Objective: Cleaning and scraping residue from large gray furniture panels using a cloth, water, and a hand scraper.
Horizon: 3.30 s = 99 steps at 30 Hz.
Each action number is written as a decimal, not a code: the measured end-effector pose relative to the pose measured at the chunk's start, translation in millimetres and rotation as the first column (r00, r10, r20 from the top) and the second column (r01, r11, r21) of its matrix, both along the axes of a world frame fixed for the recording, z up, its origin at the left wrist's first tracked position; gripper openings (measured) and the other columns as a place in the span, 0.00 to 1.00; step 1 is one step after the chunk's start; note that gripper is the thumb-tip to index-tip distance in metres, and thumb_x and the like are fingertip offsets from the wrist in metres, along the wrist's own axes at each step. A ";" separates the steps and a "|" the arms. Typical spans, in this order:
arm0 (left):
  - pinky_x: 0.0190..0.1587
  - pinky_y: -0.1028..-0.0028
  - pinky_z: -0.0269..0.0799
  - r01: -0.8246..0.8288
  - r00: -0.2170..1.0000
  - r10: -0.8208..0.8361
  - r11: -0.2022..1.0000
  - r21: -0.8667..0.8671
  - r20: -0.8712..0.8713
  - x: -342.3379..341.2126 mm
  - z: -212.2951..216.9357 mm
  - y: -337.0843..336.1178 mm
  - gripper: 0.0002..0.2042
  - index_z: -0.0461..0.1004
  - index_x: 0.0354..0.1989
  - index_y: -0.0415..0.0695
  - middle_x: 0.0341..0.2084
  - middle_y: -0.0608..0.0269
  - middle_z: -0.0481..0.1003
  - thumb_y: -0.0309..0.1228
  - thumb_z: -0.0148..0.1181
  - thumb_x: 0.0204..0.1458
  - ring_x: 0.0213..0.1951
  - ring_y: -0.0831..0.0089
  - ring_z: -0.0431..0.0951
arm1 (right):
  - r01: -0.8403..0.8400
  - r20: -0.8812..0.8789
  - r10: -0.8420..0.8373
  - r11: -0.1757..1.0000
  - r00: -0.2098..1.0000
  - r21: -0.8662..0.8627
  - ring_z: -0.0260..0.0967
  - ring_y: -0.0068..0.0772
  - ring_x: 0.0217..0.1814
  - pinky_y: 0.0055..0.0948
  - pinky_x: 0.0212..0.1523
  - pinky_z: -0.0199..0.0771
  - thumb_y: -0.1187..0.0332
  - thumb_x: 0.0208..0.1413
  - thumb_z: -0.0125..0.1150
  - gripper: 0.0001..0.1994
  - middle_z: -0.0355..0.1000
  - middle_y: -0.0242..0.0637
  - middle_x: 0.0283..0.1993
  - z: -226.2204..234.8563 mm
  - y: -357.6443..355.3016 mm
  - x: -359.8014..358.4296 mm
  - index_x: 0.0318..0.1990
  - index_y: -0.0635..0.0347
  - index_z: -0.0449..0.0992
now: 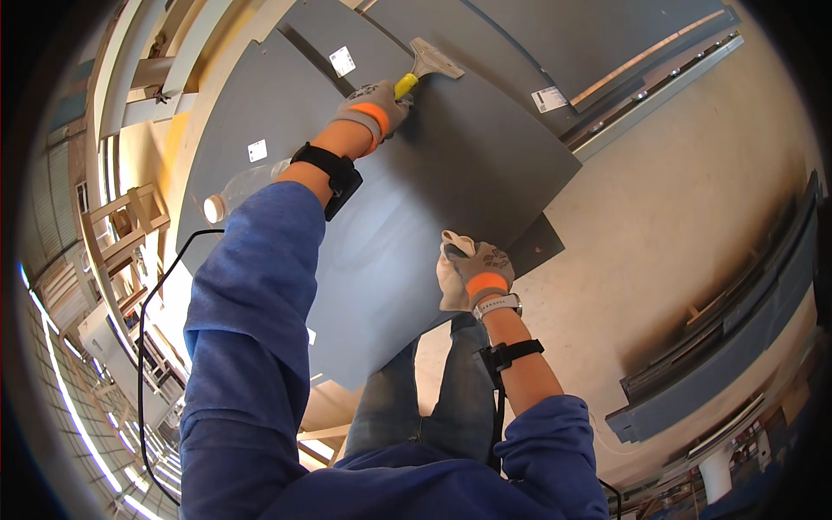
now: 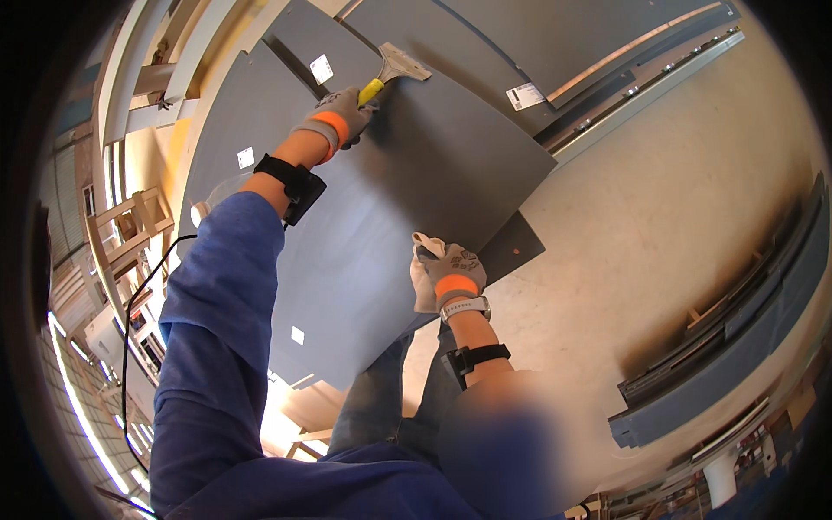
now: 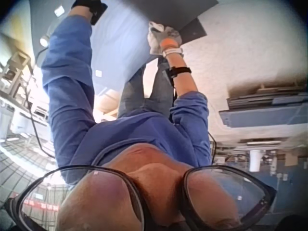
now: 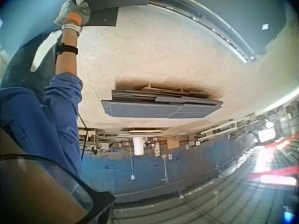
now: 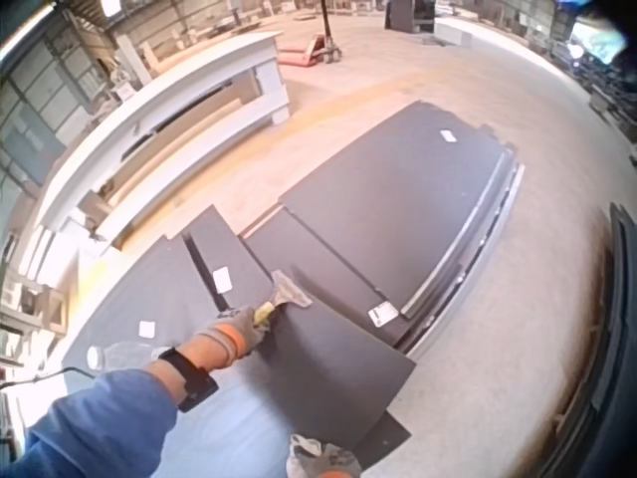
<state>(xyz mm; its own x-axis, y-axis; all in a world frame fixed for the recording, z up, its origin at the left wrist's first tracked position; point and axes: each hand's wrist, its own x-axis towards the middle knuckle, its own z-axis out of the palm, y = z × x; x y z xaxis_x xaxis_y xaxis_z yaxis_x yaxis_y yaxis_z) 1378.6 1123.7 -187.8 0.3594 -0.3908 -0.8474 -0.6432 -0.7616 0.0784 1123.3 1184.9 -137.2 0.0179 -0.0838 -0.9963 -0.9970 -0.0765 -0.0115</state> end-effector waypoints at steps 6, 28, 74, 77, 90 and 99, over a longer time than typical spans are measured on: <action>0.37 0.65 0.72 -0.091 0.993 0.106 0.975 -0.202 0.061 15.4 -30.3 13.3 0.23 0.72 0.41 0.40 0.26 0.53 0.77 0.49 0.50 0.50 0.31 0.60 0.79 | -0.070 0.044 0.069 0.997 0.997 0.018 0.72 0.36 0.44 0.31 0.43 0.73 0.46 0.51 0.48 0.21 0.74 0.36 0.40 5.2 1.5 0.2 0.41 0.52 0.74; 0.38 0.58 0.70 -0.344 0.935 0.355 0.878 -0.332 -0.029 -121.1 28.5 202.3 0.18 0.62 0.45 0.44 0.36 0.49 0.73 0.40 0.53 0.49 0.36 0.52 0.75 | 0.105 -0.052 -0.124 0.954 0.991 -0.281 0.73 0.43 0.38 0.34 0.39 0.72 0.43 0.43 0.60 0.27 0.75 0.44 0.37 7.3 18.1 1.1 0.38 0.61 0.76; 0.42 0.57 0.68 -0.966 0.229 0.963 0.207 -0.153 -0.144 -440.9 82.0 -65.4 0.28 0.56 0.53 0.35 0.40 0.40 0.70 0.38 0.57 0.47 0.41 0.46 0.72 | 0.214 -0.120 -0.209 0.976 0.971 0.035 0.68 0.35 0.41 0.31 0.43 0.68 0.42 0.47 0.51 0.36 0.72 0.45 0.41 -74.4 -273.6 -219.4 0.46 0.74 0.69; 0.43 0.57 0.67 -0.962 0.240 0.964 0.221 -0.159 -0.117 -447.8 71.2 -74.2 0.29 0.55 0.54 0.35 0.41 0.39 0.70 0.39 0.56 0.48 0.41 0.45 0.72 | 0.223 -0.073 -0.223 0.975 0.972 0.000 0.68 0.34 0.42 0.30 0.43 0.67 0.42 0.46 0.53 0.36 0.71 0.45 0.41 -86.5 -287.2 -251.8 0.47 0.75 0.69; 0.40 0.55 0.67 -0.991 0.077 0.993 0.067 -0.114 -0.088 -395.3 64.2 -101.1 0.22 0.57 0.50 0.37 0.38 0.39 0.71 0.40 0.50 0.52 0.38 0.44 0.72 | 0.215 0.010 -0.215 0.976 0.976 0.031 0.67 0.33 0.43 0.29 0.44 0.67 0.45 0.49 0.53 0.34 0.71 0.43 0.42 -68.1 -285.0 -212.5 0.48 0.74 0.68; 0.39 0.56 0.68 -0.971 0.188 0.981 0.180 -0.160 -0.039 -308.4 57.8 -104.2 0.17 0.56 0.41 0.38 0.28 0.41 0.72 0.38 0.50 0.52 0.35 0.45 0.73 | 0.367 -0.046 -0.365 0.929 0.930 0.043 0.69 0.31 0.39 0.28 0.40 0.69 0.47 0.49 0.55 0.31 0.72 0.41 0.40 -64.9 -291.6 -221.8 0.45 0.71 0.70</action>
